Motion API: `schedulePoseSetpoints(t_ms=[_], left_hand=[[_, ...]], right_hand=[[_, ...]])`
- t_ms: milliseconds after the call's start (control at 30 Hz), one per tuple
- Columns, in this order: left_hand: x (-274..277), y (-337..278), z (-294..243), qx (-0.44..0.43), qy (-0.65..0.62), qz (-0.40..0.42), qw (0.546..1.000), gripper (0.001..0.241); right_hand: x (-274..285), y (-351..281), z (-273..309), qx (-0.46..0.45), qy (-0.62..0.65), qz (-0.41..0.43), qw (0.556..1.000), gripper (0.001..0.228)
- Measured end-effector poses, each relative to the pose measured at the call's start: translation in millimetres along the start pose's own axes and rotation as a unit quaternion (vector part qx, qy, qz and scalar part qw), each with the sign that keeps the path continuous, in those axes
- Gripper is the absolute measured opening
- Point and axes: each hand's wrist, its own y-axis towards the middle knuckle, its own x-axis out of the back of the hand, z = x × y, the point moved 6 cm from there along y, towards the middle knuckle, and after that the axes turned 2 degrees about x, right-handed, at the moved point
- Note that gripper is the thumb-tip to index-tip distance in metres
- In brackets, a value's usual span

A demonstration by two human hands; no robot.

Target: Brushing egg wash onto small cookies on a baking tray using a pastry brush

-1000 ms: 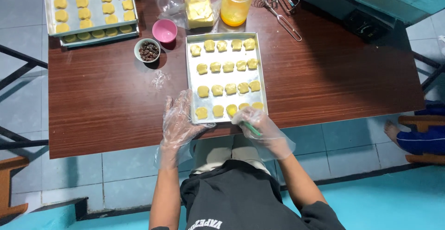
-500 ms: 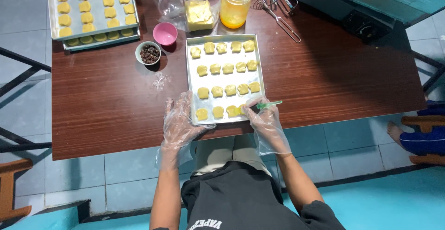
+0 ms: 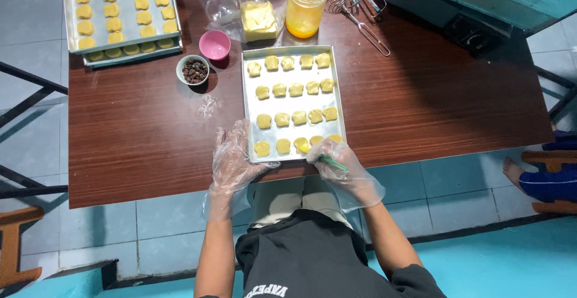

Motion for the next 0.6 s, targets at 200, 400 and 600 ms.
schedulePoseSetpoints(t_ms=[200, 400, 600], left_hand=[[4.2, 2.2, -4.8, 0.006, 0.008, -0.015, 1.0, 0.122], [3.8, 0.9, -3.3, 0.0, 0.003, -0.015, 1.0, 0.117], [9.3, 2.8, -10.7, 0.0, 0.012, -0.007, 1.0, 0.116]], right_hand=[[-4.9, -7.5, -29.2, -0.063, 0.074, -0.003, 0.995, 0.01], [-9.3, -0.9, -12.3, -0.006, 0.033, -0.004, 0.999, 0.017], [22.8, 18.2, -2.0, -0.055, 0.094, 0.095, 0.989, 0.019]])
